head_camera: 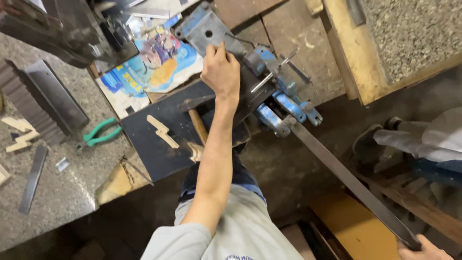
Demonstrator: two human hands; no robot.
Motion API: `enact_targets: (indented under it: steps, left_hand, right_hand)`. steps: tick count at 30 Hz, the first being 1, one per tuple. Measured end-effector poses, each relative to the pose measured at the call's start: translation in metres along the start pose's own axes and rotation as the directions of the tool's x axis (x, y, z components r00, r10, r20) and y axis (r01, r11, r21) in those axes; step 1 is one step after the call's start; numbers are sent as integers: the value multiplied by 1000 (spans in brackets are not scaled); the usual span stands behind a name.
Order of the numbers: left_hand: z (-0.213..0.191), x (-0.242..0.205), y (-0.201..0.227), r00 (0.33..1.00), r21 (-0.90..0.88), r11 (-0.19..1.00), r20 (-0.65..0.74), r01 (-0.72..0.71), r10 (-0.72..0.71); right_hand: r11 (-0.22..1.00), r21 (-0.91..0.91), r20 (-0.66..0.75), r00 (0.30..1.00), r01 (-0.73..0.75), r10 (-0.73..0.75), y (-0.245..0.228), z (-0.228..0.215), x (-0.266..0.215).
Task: The person assembles small wooden pieces by inserting dark rectangular inserts into slots. They use a hammer to tap the inserts into place and a bench vise to hold the wooden pieces steady during the process. The person repeatedly checks the fit of the inserts and adjusts the pieces as needed.
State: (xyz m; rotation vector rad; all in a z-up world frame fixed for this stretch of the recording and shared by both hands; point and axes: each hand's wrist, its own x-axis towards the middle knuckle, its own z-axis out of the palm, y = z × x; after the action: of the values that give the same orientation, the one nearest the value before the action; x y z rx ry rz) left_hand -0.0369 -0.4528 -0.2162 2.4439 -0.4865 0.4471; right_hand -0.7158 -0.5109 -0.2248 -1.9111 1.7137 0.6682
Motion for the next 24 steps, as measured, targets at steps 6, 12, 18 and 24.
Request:
enact_targets:
  steps: [6, 12, 18, 24]
  left_hand:
    - [-2, -3, 2, 1000, 15, 1000, 8, 28, -28]
    - [0, 1, 7, 993, 95, 993, 87, 74, -83]
    - [13, -2, 18, 996, 8, 996, -2, 90, -90]
    - [6, -10, 13, 999, 52, 998, 32, 37, -39]
  right_hand:
    - [998, 58, 46, 999, 15, -18, 4, -21, 12]
    - [996, 86, 93, 995, 27, -35, 13, -35, 17]
    - [991, 126, 93, 994, 46, -58, 13, -41, 16]
    - [981, 171, 83, 991, 88, -104, 11, -48, 15]
